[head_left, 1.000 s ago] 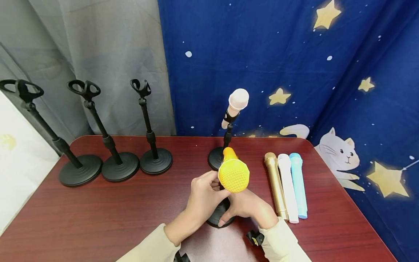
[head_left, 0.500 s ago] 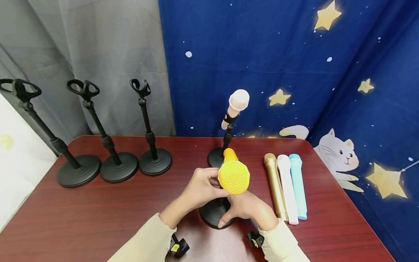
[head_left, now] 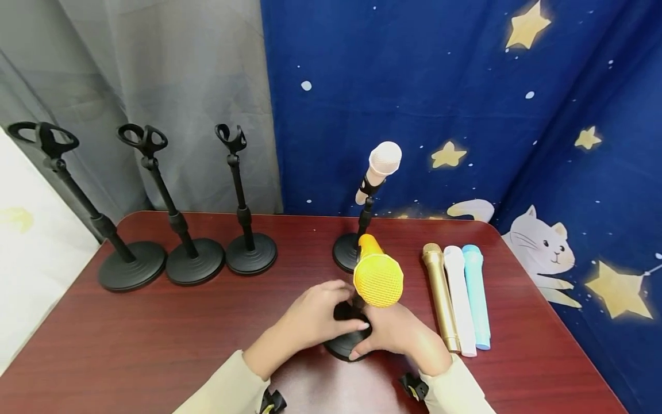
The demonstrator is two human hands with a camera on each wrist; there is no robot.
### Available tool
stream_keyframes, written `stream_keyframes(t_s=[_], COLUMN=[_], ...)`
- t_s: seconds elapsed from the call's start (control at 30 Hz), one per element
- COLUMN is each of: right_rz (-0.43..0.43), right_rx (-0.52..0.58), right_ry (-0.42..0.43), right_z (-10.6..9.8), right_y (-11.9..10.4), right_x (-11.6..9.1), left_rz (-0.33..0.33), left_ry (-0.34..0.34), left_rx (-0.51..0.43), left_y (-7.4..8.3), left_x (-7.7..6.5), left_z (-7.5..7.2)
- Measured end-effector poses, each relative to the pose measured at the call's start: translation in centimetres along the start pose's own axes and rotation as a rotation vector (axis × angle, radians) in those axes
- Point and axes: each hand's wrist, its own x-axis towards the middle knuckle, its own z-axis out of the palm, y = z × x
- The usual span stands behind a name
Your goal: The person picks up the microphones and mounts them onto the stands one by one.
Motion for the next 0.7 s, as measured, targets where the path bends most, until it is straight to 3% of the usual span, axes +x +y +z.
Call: stream_keyframes(t_s=[0.1,0.17,0.47,0.7], right_rz=[0.010,0.039,0.063,0.045], right_rx=[-0.103,-0.151,-0.288,-0.357], right_ry=[0.015,0.017,0.089,0.115], right_z=[0.0,0.0,1.0,1.4], right_y=[-0.3,-0.7,-1.7,-2.0], right_x=[-0.8,-1.3,-2.6,-2.4], left_rz=[-0.100,-0.117,0.001,0.006], left_ry=[-0.180,-0.233,-0.188,-0.178], left_rx=[0.096,0.141,0.458,0.556], left_y=[-0.2,-0.2,1.1,1.9], left_x=[-1.2,-2.0,-3.3,-3.4], left_z=[0.5,0.8,1.8,1.9])
